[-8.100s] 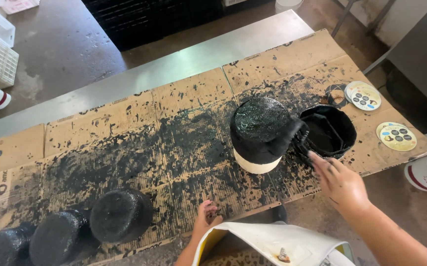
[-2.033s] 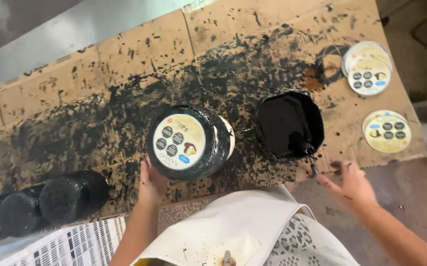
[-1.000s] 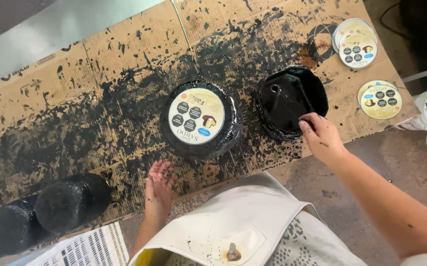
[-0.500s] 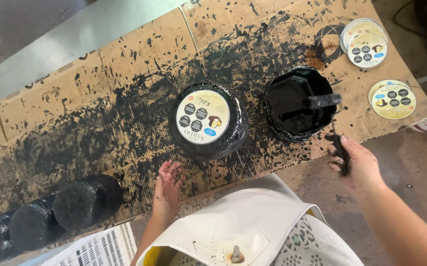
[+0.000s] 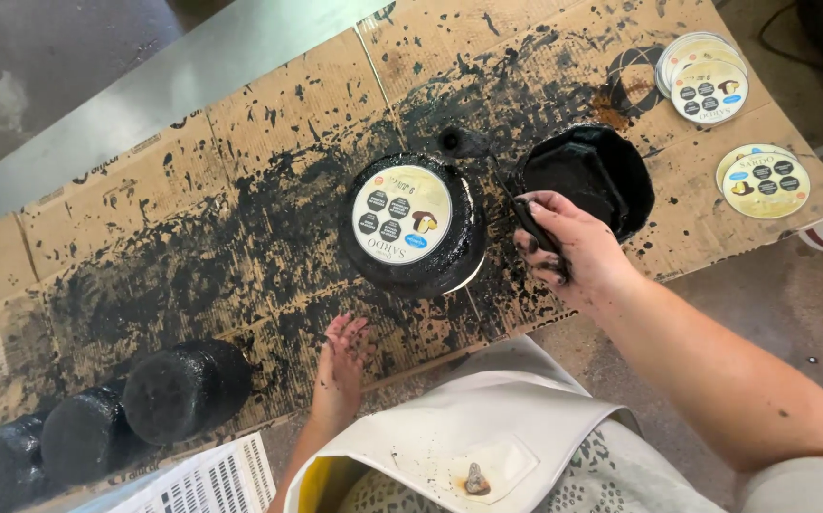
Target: Applying black wax to cheese wheels with a brush, labeling them, and placing them into a storage crate.
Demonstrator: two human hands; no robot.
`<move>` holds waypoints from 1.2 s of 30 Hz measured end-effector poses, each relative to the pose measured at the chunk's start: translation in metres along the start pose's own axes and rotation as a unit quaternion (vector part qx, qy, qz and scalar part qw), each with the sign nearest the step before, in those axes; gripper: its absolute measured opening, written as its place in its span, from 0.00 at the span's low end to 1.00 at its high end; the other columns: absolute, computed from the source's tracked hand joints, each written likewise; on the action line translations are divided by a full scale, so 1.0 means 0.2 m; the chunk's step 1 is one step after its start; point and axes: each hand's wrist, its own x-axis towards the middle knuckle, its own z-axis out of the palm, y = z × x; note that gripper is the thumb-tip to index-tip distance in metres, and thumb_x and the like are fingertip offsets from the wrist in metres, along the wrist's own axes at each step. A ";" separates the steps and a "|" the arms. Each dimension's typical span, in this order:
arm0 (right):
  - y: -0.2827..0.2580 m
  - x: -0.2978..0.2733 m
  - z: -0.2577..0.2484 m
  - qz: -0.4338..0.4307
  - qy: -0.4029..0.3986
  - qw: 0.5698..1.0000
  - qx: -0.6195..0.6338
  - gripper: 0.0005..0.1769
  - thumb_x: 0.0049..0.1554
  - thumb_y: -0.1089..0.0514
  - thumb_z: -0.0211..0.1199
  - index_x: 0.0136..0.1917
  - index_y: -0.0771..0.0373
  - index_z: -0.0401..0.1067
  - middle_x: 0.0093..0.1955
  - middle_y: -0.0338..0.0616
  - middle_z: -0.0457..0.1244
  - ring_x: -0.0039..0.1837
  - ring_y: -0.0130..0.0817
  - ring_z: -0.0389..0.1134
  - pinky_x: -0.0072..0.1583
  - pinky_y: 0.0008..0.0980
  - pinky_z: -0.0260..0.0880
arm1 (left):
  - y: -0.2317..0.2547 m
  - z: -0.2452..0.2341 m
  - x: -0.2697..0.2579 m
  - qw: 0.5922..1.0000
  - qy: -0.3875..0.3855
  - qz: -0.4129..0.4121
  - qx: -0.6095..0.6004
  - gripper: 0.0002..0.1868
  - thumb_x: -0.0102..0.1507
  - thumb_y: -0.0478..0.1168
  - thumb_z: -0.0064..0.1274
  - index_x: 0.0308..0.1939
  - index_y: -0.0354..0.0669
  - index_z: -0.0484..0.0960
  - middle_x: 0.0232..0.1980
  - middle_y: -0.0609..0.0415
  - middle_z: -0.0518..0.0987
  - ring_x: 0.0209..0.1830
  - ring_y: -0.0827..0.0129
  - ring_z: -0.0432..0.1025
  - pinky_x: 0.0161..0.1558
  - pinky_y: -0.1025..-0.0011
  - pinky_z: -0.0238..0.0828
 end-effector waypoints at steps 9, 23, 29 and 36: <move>0.05 -0.22 -0.02 -0.012 0.015 0.997 -0.077 0.07 0.67 0.54 0.51 0.58 0.52 0.63 0.35 0.45 0.56 0.26 0.22 0.47 0.25 0.19 0.39 | 0.06 0.00 -0.07 1.000 0.026 -0.010 0.006 0.34 0.67 0.61 0.28 0.71 0.50 0.63 0.73 0.45 0.69 0.73 0.54 0.63 0.67 0.53 0.57; 0.23 -0.57 -0.23 0.021 0.071 0.993 -0.094 0.10 0.67 0.55 0.50 0.61 0.54 0.64 0.35 0.52 0.54 0.25 0.25 0.44 0.23 0.23 0.37 | 0.15 -0.02 -0.06 0.998 0.035 -0.044 0.003 0.34 0.68 0.61 0.21 0.73 0.50 0.61 0.75 0.44 0.68 0.75 0.53 0.61 0.71 0.53 0.55; 0.10 -0.33 -0.03 -0.011 0.110 0.986 -0.126 0.08 0.66 0.53 0.53 0.59 0.51 0.64 0.35 0.47 0.57 0.28 0.24 0.48 0.26 0.22 0.39 | 0.13 -0.04 -0.02 0.999 0.008 -0.034 -0.002 0.38 0.67 0.62 0.23 0.75 0.47 0.58 0.75 0.43 0.67 0.74 0.54 0.60 0.70 0.53 0.55; 0.07 0.01 0.03 -0.086 0.017 0.993 -0.078 0.02 0.67 0.58 0.53 0.54 0.53 0.64 0.35 0.47 0.59 0.27 0.23 0.51 0.25 0.20 0.44 | 0.09 -0.12 -0.03 0.999 0.022 -0.039 -0.022 0.39 0.65 0.65 0.27 0.74 0.48 0.60 0.75 0.43 0.67 0.73 0.53 0.62 0.70 0.53 0.55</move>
